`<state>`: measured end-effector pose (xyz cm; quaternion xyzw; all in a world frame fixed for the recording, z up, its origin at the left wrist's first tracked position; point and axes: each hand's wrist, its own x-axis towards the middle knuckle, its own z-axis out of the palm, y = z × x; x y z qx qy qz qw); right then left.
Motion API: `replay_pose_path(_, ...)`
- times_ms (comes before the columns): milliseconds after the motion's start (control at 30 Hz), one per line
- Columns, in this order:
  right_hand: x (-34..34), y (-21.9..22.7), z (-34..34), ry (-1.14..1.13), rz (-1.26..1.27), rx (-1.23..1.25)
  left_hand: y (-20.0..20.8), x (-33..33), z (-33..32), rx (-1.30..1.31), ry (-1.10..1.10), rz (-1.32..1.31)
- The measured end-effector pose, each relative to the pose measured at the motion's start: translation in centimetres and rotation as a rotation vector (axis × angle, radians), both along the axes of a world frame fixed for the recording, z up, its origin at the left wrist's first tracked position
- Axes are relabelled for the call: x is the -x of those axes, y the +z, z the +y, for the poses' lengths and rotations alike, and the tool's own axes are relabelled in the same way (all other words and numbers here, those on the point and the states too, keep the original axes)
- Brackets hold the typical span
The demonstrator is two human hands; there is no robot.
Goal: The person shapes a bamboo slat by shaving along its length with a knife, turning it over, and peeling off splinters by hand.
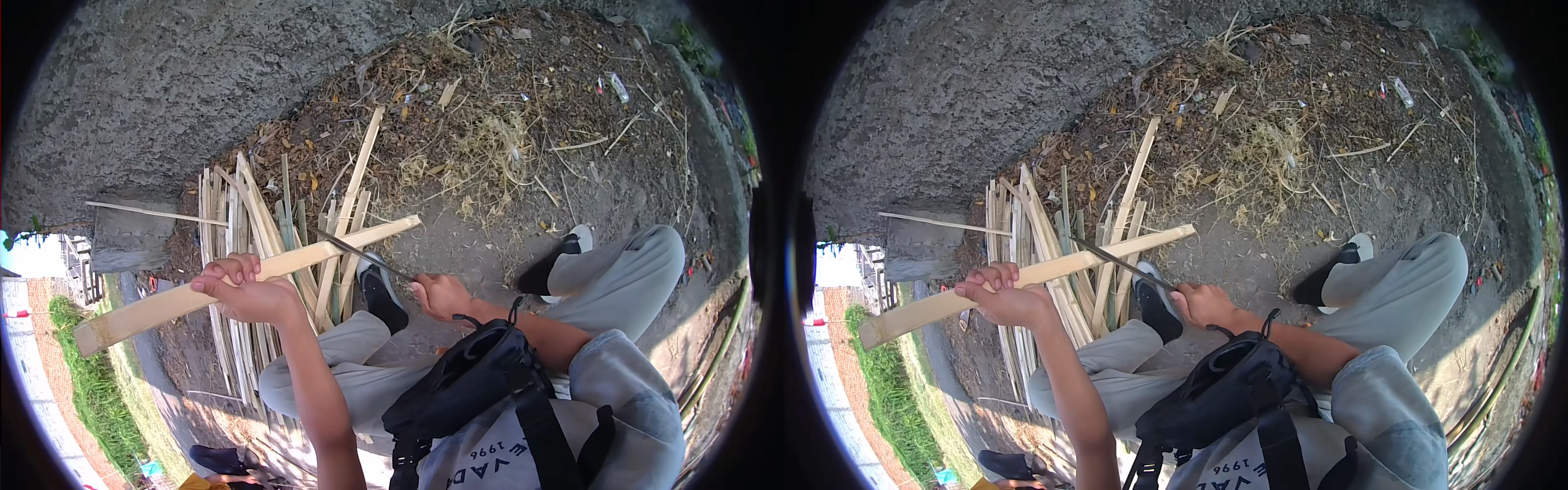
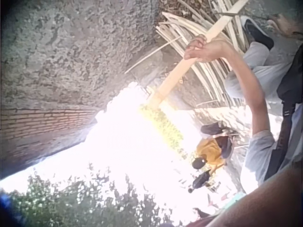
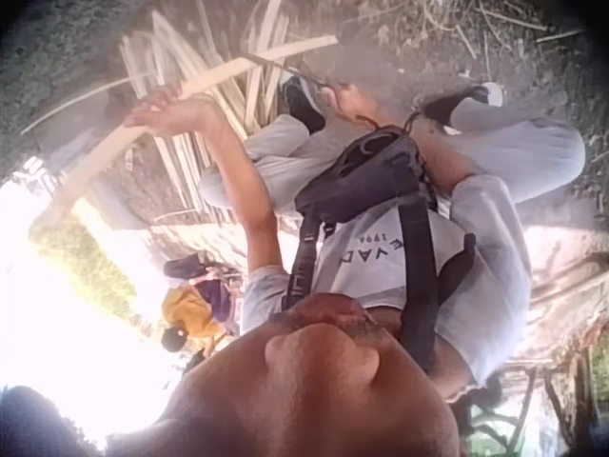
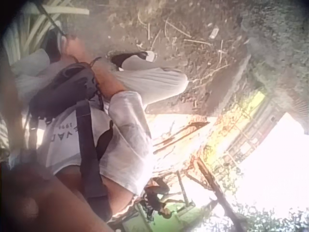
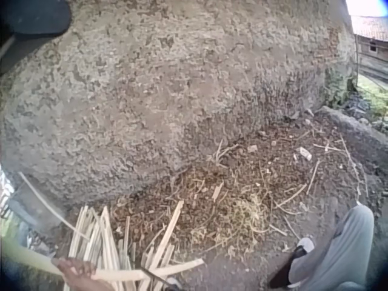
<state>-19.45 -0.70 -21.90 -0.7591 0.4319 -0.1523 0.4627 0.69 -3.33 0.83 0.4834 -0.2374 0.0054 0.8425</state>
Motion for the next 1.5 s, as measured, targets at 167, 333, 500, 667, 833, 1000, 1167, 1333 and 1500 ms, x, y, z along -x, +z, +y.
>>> replay_pose_path(167, 1.4, -3.7, -2.9, 0.035, 0.339, -0.198, -0.2, -0.1, 0.1, 0.017, -0.007, 0.002)
replay_pose_path(333, -0.8, 3.8, 0.7, 0.004, -0.174, 0.055, 0.3, 0.3, -0.7, 0.025, 0.005, -0.011)
replay_pose_path(500, 1.5, -3.6, -2.2, -0.03, 0.239, -0.068, -0.1, 0.0, -0.3, 0.018, 0.047, 0.003)
replay_pose_path(667, -0.3, 2.0, -0.7, 0.006, 0.215, -0.13, 0.1, 0.2, -0.4, 0.017, 0.0, -0.042)
replay_pose_path(833, 0.3, -4.1, -0.5, -0.058, 0.168, -0.11, 0.2, 0.5, -0.5, 0.005, 0.009, -0.018)
replay_pose_path(1000, 0.7, -4.2, -2.8, -0.032, 0.266, -0.159, -0.2, 0.2, -0.4, 0.015, -0.005, -0.003)
replay_pose_path(1167, -0.8, 0.7, 0.0, -0.043, 0.008, 0.019, -0.1, -0.2, -0.7, -0.012, 0.03, 0.0)
replay_pose_path(1333, 1.8, -6.9, -2.8, -0.04, 0.38, -0.201, 0.0, 0.5, -1.0, 0.013, 0.029, 0.002)
replay_pose_path(1500, -0.3, 1.7, -0.9, -0.008, 0.191, -0.147, -0.4, 0.3, -0.1, -0.013, 0.01, -0.026)
